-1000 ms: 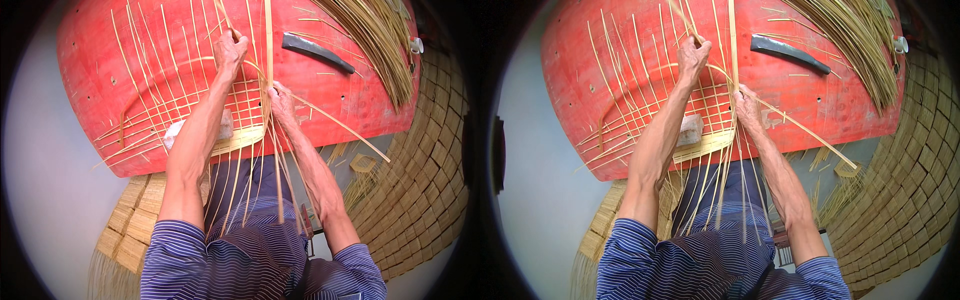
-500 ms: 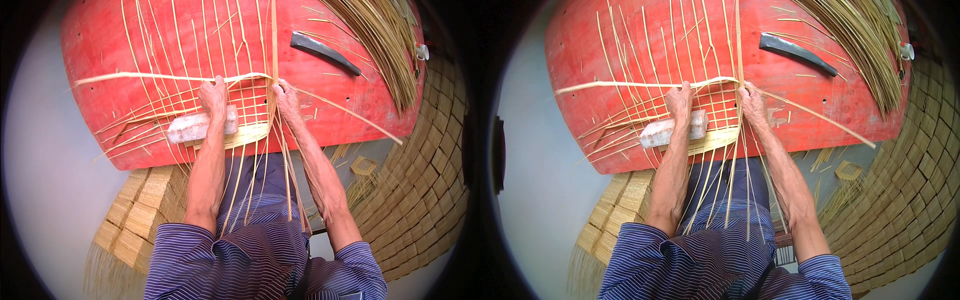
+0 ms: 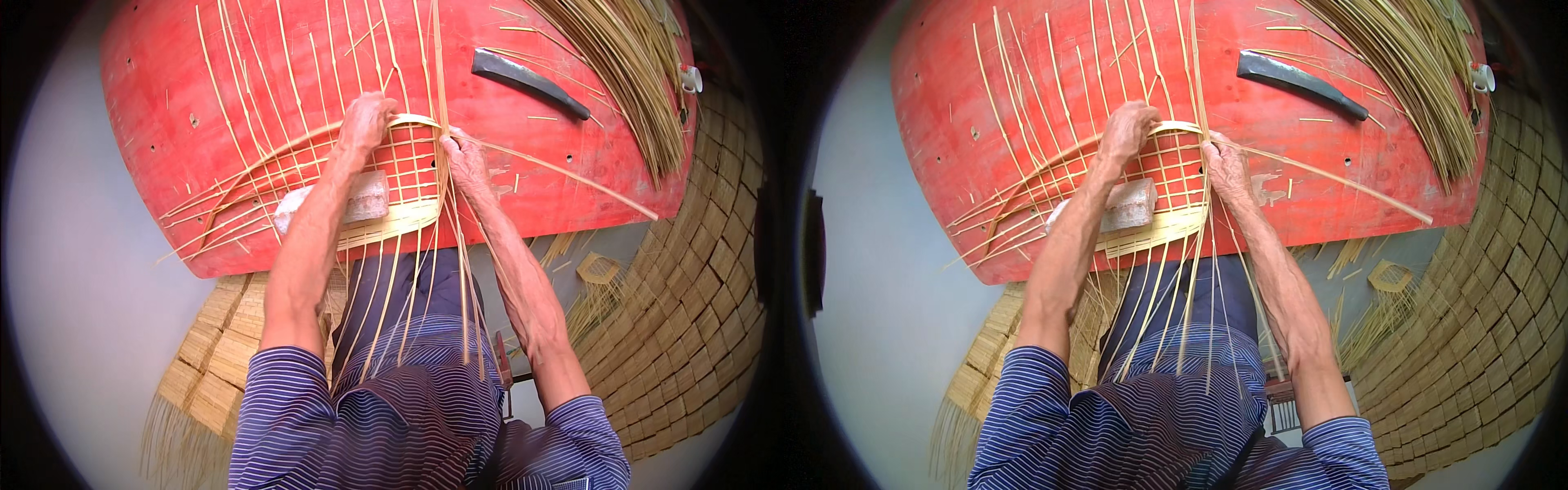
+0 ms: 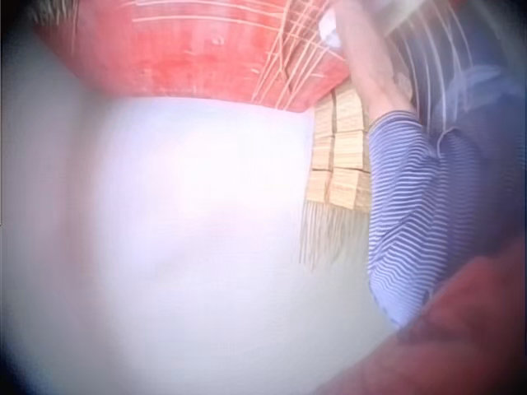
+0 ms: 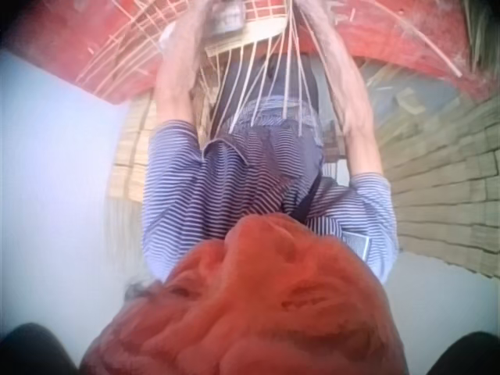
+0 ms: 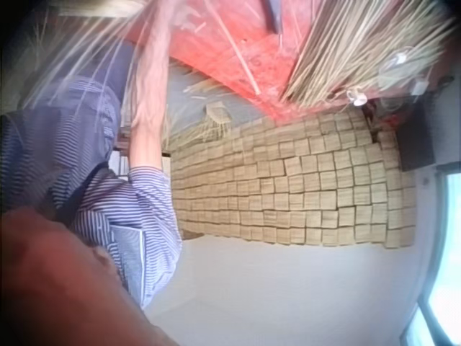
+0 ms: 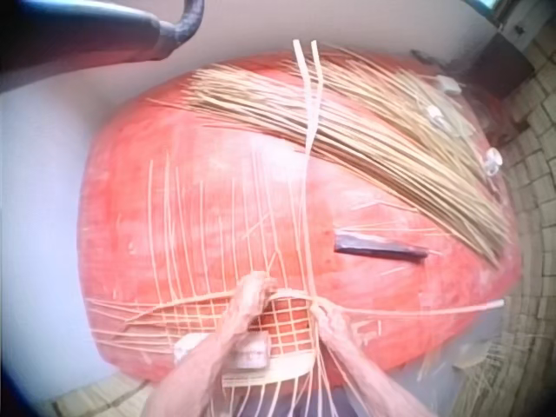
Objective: The person weaves thin bamboo strips into a basket frame on a red work surface. They interlace the strips by hand, periodically adjusting the frame and using a small white block to press the weave tight.
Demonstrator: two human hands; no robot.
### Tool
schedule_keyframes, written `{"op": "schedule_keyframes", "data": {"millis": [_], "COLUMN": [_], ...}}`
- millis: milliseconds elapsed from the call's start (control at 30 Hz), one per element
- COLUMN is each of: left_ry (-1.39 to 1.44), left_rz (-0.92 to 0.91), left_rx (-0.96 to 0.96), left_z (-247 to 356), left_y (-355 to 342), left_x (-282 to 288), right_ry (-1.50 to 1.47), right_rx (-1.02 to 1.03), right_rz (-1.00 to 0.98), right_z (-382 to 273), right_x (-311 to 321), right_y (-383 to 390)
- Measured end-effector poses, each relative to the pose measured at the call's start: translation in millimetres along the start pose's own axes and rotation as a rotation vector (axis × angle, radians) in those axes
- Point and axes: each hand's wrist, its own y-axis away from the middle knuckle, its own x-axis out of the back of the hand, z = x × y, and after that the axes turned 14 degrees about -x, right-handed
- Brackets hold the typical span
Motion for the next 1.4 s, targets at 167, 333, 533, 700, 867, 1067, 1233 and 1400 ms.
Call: {"op": "schedule_keyframes", "data": {"millis": [167, 333, 533, 700, 867, 1067, 1233, 1400], "left_ry": [0.381, 0.353, 0.49, 0.8, 0.599, 0.627, 0.774, 0.626], "left_rz": [-0.223, -0.161, -0.054, -0.054, 0.125, 0.057, -0.026, -0.024], "left_rx": [0.013, 0.261, 0.537, 0.62, 0.375, 0.115, 0.065, -0.072], "left_z": [11.7, 16.4, 23.2, 23.3, 47.2, 47.9, 46.3, 40.3], "left_y": [-45.0, -71.8, -79.7, -70.0, -51.7, -21.6, -12.8, -6.7], "left_x": [-2.2, -37.0, -51.6, -42.2, -20.0, -8.8, -3.4, -13.2], "right_ry": [0.021, 0.01, -0.012, -0.091, -0.143, 0.04, 0.073, 0.004], "right_rx": [0.031, 0.021, 0.025, 0.002, -0.014, 0.001, 0.021, 0.013], "right_rz": [0.007, -0.027, -0.031, -0.039, -0.025, 0.01, 0.023, -0.019], "right_z": [3.9, -7.5, 0.7, 6.5, 16.9, -8.6, -5.6, -8.7], "right_x": [5.2, 4.8, 5.0, 0.0, 0.1, 2.9, 3.5, 0.0], "right_y": [-1.4, 5.2, 4.0, 4.4, -2.9, 6.8, 4.6, 7.2]}}
